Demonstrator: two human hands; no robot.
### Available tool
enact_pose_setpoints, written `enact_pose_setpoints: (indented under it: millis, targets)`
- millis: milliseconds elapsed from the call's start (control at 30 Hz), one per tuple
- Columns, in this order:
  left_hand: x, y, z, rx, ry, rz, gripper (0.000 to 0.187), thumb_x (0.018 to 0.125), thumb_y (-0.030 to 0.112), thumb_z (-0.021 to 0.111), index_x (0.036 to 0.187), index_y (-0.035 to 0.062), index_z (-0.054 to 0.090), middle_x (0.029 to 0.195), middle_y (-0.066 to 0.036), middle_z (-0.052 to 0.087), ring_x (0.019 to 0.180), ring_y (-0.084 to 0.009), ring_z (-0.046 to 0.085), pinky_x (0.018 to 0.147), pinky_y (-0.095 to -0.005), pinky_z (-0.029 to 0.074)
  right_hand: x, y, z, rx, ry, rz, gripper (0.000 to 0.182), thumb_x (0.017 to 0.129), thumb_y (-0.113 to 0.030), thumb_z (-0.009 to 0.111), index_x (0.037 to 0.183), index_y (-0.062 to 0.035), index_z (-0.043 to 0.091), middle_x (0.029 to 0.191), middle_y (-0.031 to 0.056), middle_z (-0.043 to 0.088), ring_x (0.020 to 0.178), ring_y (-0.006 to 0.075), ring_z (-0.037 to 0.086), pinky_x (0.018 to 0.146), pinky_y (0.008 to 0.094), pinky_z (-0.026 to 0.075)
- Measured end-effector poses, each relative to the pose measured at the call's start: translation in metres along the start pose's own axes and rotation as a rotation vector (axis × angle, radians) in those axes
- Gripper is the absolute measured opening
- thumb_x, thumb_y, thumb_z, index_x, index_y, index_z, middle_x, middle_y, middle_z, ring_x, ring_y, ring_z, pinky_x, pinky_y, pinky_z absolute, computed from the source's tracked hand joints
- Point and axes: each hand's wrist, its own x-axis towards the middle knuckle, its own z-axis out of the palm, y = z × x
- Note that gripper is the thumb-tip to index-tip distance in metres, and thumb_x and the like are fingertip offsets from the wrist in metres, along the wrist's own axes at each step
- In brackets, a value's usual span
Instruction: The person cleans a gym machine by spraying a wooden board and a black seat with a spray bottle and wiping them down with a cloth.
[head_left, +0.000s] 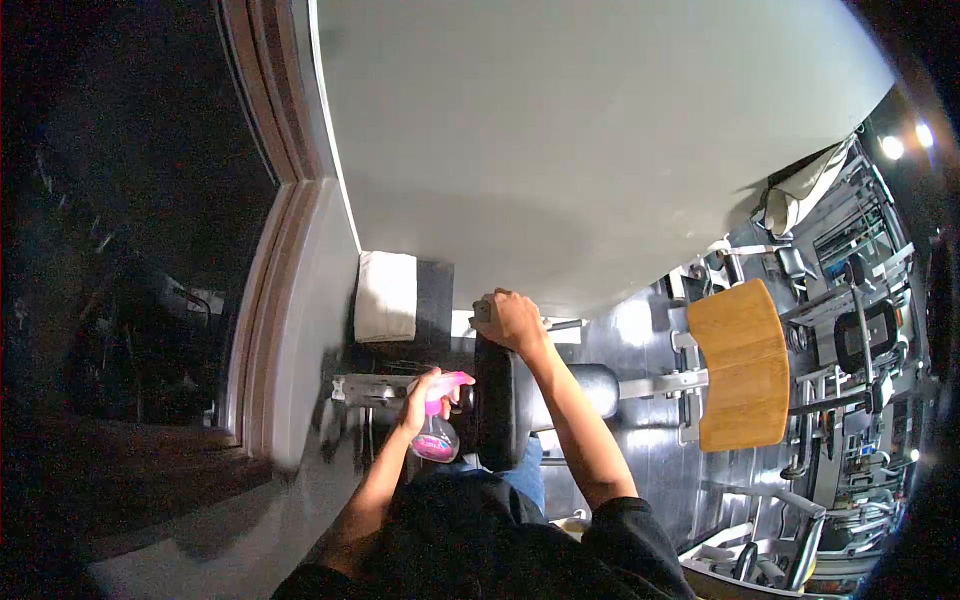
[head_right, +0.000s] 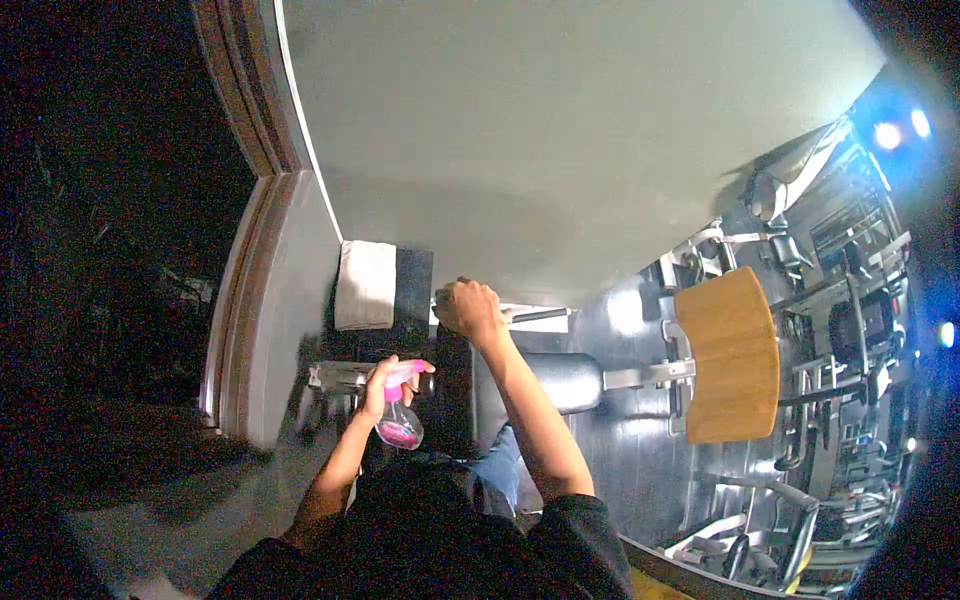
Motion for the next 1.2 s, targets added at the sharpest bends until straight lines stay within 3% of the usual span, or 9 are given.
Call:
enact_pose_setpoints:
  millis: [200,433,600,733,800,967,1100,1167,1200]
  targets:
    - [-0.003,-0.008,-0.008,0.016,-0.002,-0.022,0.063,0.099,0.05,0.038,0.112,-0.0035,0.068,0.076,-0.006,0.063,0.051,-0.0131,0.055,0.049,-0.0253,0.045,-0.073,-0.015,-0.02,0.129,0.163,-0.22,0.031,0.08,-0.031,0.071,0.105,-0.0121,0.069,0.107,0.0142,0.066,0.087,0.0378,0.068,0.077,0.0478,0.056]
    - [0.0,0.005,-0.001,0.042,-0.035,-0.004,0.063,0.098,0.051,0.038,0.113,-0.0024,0.068,0.077,-0.004,0.063,0.052,-0.0123,0.054,0.049,-0.0244,0.045,-0.04,0.004,-0.004,0.168,0.254,-0.065,0.034,0.075,-0.029,0.075,0.102,-0.0099,0.069,0.101,0.0142,0.065,0.088,0.04,0.066,0.076,0.0486,0.055]
    - [-0.002,0.005,0.001,0.035,-0.048,-0.004,0.063,0.098,0.052,0.038,0.114,-0.0012,0.068,0.078,-0.004,0.063,0.052,-0.0115,0.054,0.05,-0.0241,0.044,-0.004,0.015,0.001,0.029,0.245,0.016,0.032,0.077,-0.037,0.075,0.093,-0.0089,0.071,0.084,0.022,0.069,0.082,0.0424,0.068,0.07,0.0503,0.056]
    - [-0.005,0.003,0.001,0.028,-0.027,-0.018,0.063,0.097,0.053,0.04,0.113,-0.0019,0.068,0.079,-0.004,0.063,0.053,-0.0119,0.055,0.049,-0.0254,0.044,-0.031,-0.001,-0.006,-0.091,0.164,0.101,0.031,0.075,-0.034,0.076,0.095,-0.0104,0.07,0.088,0.0204,0.069,0.083,0.0411,0.068,0.071,0.0488,0.057]
    - [-0.006,-0.004,0.002,0.026,-0.001,-0.005,0.063,0.096,0.052,0.041,0.111,-0.0021,0.068,0.079,-0.005,0.064,0.053,-0.0126,0.055,0.049,-0.0259,0.044,-0.065,-0.007,-0.009,0.072,0.213,-0.102,0.031,0.075,-0.03,0.075,0.1,-0.012,0.068,0.097,0.0159,0.066,0.084,0.0391,0.068,0.072,0.0467,0.057]
    - [-0.003,-0.024,-0.009,0.001,0.055,0.022,0.058,0.096,0.051,0.043,0.102,-0.0011,0.067,0.079,-0.008,0.065,0.052,-0.0159,0.056,0.05,-0.0269,0.045,-0.12,-0.02,-0.013,0.073,0.121,-0.159,0.039,0.074,-0.03,0.076,0.108,-0.0137,0.065,0.105,0.0108,0.061,0.085,0.0371,0.067,0.073,0.0466,0.057]
    - [-0.006,-0.014,-0.002,-0.009,0.042,0.018,0.058,0.097,0.05,0.042,0.106,-0.0014,0.067,0.082,-0.007,0.065,0.053,-0.014,0.056,0.05,-0.0261,0.045,-0.105,-0.012,-0.01,0.078,0.262,-0.21,0.037,0.075,-0.031,0.075,0.106,-0.0141,0.065,0.103,0.0101,0.062,0.083,0.0369,0.067,0.071,0.0474,0.056]
    - [-0.011,-0.002,0.006,0.061,0.047,0.036,0.066,0.099,0.049,0.033,0.123,-0.006,0.061,0.077,-0.006,0.062,0.049,-0.0142,0.053,0.048,-0.0257,0.045,-0.086,-0.013,-0.005,0.115,0.243,-0.175,0.034,0.075,-0.03,0.074,0.104,-0.0132,0.067,0.101,0.0106,0.063,0.082,0.0369,0.067,0.071,0.0469,0.056]
    - [-0.014,0.0,0.007,0.058,0.051,0.047,0.066,0.099,0.05,0.033,0.117,-0.0062,0.064,0.084,-0.009,0.065,0.05,-0.0138,0.053,0.049,-0.0254,0.045,-0.079,-0.017,-0.005,0.117,0.288,-0.137,0.034,0.075,-0.029,0.074,0.103,-0.0128,0.067,0.1,0.0109,0.063,0.082,0.0371,0.067,0.071,0.0467,0.056]
